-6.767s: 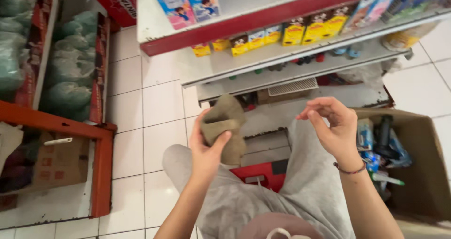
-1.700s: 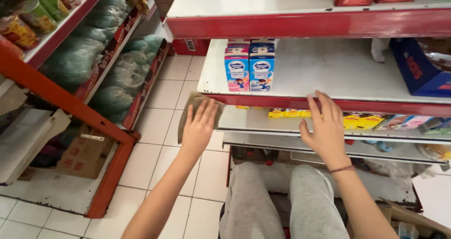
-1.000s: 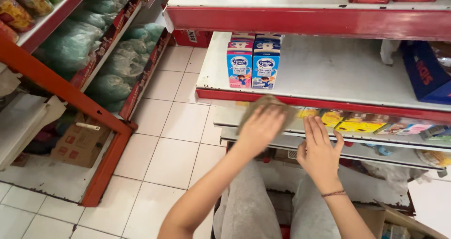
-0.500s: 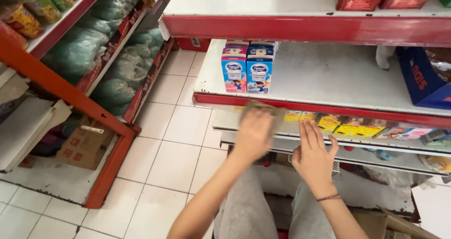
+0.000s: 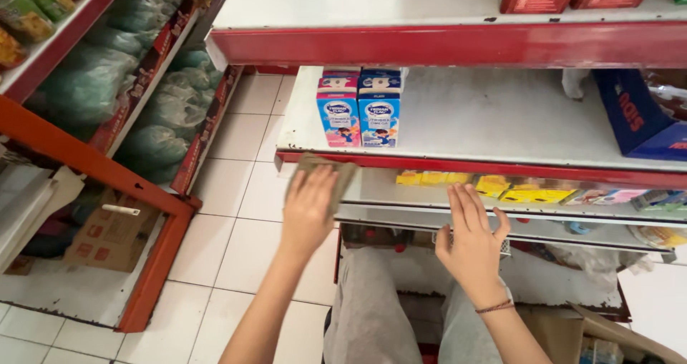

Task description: The person sits on a low stool in a store aisle, wipes a shelf with a cloth, and then restocks it with milk cartons from a cardboard box. They use a barcode scanner to scan each carton before placing it on the shelf.

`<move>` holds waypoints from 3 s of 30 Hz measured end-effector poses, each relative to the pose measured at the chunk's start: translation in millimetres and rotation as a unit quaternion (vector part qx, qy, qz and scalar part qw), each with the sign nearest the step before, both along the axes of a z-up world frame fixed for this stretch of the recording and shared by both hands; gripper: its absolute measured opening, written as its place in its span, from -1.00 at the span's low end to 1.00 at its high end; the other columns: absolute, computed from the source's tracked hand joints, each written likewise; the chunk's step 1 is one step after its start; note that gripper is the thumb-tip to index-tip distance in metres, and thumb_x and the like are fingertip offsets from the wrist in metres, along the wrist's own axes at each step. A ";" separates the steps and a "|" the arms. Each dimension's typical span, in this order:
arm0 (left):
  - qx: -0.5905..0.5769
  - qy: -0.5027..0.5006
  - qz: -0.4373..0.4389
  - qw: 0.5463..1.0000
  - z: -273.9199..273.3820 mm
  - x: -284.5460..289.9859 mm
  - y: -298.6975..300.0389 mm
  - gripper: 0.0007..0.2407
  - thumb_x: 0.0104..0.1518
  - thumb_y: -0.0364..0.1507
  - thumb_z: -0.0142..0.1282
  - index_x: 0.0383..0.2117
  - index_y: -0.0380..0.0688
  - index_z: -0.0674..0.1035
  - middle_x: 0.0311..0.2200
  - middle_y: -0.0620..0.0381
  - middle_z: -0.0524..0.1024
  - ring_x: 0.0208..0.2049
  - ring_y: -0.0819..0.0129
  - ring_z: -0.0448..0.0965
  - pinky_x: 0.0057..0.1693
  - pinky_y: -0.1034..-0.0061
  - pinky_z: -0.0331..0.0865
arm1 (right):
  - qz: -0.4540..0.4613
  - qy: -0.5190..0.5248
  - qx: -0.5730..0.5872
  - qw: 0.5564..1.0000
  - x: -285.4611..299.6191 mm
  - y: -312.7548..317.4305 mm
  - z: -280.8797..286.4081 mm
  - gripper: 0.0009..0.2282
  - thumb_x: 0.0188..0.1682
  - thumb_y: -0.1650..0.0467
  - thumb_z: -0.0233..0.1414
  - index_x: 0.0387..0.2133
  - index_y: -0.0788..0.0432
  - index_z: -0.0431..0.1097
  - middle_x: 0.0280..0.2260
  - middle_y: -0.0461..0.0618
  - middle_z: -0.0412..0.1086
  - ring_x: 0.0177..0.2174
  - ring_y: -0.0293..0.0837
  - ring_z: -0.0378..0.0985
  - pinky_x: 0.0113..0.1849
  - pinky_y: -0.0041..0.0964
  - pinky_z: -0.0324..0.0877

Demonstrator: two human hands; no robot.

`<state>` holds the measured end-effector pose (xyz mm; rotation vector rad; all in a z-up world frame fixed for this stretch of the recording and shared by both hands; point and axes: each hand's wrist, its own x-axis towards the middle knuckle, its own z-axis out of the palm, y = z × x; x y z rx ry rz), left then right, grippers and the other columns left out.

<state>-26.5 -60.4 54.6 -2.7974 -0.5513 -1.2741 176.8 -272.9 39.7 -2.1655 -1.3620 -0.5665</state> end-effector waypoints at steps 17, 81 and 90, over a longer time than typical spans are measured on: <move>-0.034 -0.095 -0.152 0.983 0.8 225.3 -162.1 -0.65 0.20 -0.27 0.23 -0.06 -0.33 0.57 -0.03 -0.13 0.61 0.03 0.04 0.64 0.24 0.21 0.44 | -0.013 0.137 0.232 0.963 77.5 -74.8 26.3 -0.64 -0.11 0.55 0.08 0.02 0.22 0.39 0.07 0.08 0.43 0.11 0.07 0.45 0.19 -0.10 0.21; 0.385 0.031 -0.302 0.872 -20.0 672.5 -436.8 -0.59 0.18 -0.42 -0.06 0.10 -0.53 0.50 0.23 -0.22 0.40 0.33 0.10 0.32 0.47 0.31 -0.03 | -0.346 0.236 0.260 0.870 241.3 -320.6 -42.4 -0.78 -0.21 0.57 0.03 -0.29 0.17 0.49 -0.29 -0.04 0.54 -0.20 -0.04 0.52 0.06 -0.16 0.20; 0.310 0.045 -0.309 0.898 -35.0 573.0 -356.6 -0.56 0.19 -0.40 -0.06 0.19 -0.40 0.47 0.25 -0.05 0.42 0.33 0.28 0.32 0.47 0.38 0.01 | -0.281 0.237 0.256 0.894 214.6 -289.7 -35.3 -0.79 -0.21 0.58 0.04 -0.31 0.22 0.49 -0.32 0.02 0.54 -0.20 0.02 0.56 -0.02 -0.14 0.31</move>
